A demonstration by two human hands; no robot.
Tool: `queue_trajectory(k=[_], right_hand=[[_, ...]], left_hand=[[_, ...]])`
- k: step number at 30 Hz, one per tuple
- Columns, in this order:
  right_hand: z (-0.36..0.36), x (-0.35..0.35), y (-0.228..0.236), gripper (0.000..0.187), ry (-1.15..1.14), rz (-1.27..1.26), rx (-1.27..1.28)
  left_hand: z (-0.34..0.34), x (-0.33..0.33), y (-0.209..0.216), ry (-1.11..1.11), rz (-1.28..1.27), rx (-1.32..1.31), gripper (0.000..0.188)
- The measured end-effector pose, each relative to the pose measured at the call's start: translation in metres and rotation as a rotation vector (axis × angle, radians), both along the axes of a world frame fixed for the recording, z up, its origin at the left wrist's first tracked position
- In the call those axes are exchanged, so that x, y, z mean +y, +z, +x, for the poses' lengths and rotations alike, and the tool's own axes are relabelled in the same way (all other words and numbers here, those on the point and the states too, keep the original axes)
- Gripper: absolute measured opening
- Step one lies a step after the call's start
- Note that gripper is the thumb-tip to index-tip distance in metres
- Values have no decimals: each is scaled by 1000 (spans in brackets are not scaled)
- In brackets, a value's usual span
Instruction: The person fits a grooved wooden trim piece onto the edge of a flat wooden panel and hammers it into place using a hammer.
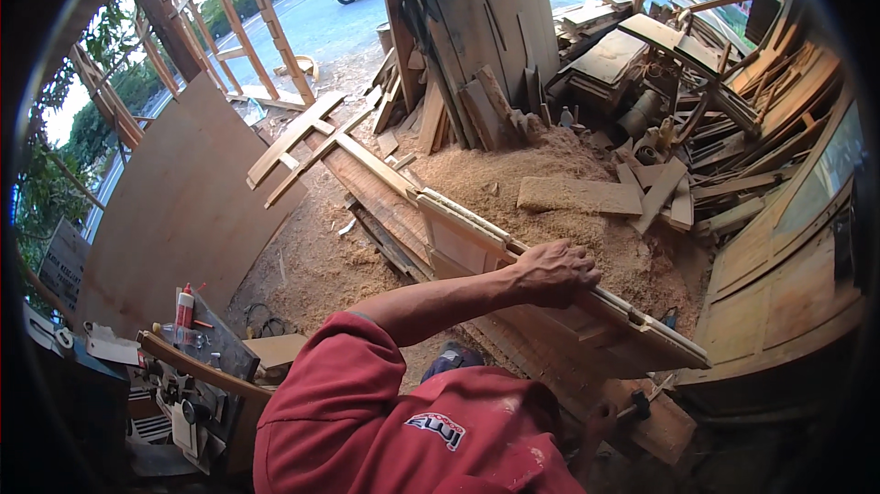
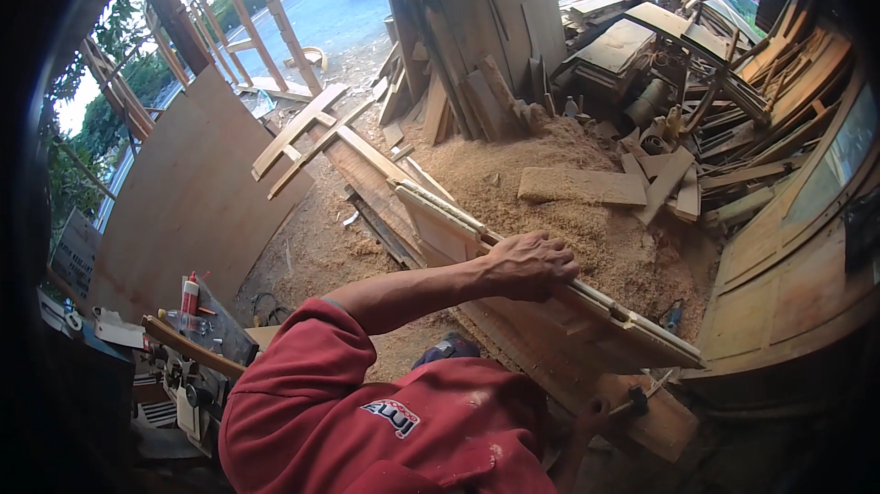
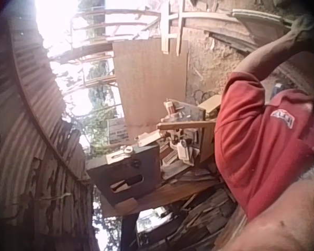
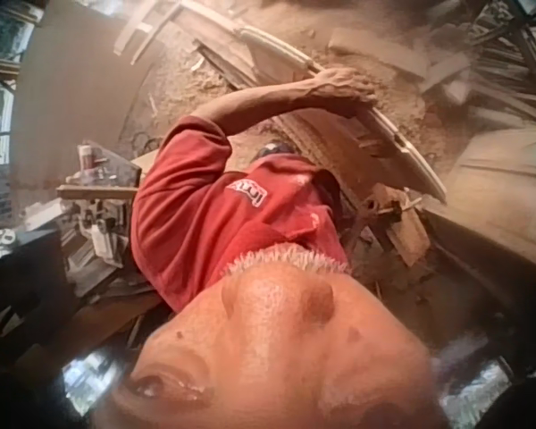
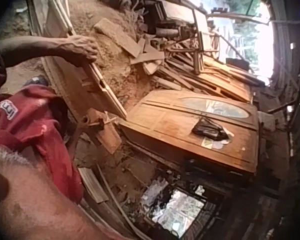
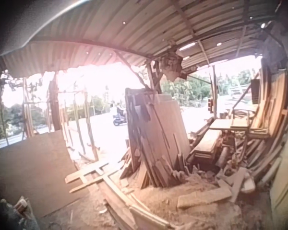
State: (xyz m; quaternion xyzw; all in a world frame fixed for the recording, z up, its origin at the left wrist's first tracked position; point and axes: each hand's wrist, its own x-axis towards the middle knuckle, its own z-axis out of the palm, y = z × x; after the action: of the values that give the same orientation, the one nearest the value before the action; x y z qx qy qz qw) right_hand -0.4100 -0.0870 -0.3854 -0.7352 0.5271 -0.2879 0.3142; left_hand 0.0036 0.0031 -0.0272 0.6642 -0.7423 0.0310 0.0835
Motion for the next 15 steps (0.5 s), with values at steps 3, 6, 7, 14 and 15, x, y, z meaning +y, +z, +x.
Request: queue_trajectory(k=[3, 6, 7, 14, 15], right_hand=[[1, -4, 2, 18, -7, 34, 21], [-9, -9, -19, 17, -15, 44, -8], [-10, -7, -23, 16, 30, 49, -43], [18, 14, 9, 19, 16, -33, 78], [23, 18, 20, 20, 50, -46, 78]], left_hand=[[2, 2, -2, 9, 9, -17, 30], [-3, -8, 0, -16, -6, -17, 31], [-3, -5, 0, -6, -16, -22, 30], [-10, 10, 5, -25, -162, -25, 27], [-12, 13, 5, -55, -159, -17, 27]])
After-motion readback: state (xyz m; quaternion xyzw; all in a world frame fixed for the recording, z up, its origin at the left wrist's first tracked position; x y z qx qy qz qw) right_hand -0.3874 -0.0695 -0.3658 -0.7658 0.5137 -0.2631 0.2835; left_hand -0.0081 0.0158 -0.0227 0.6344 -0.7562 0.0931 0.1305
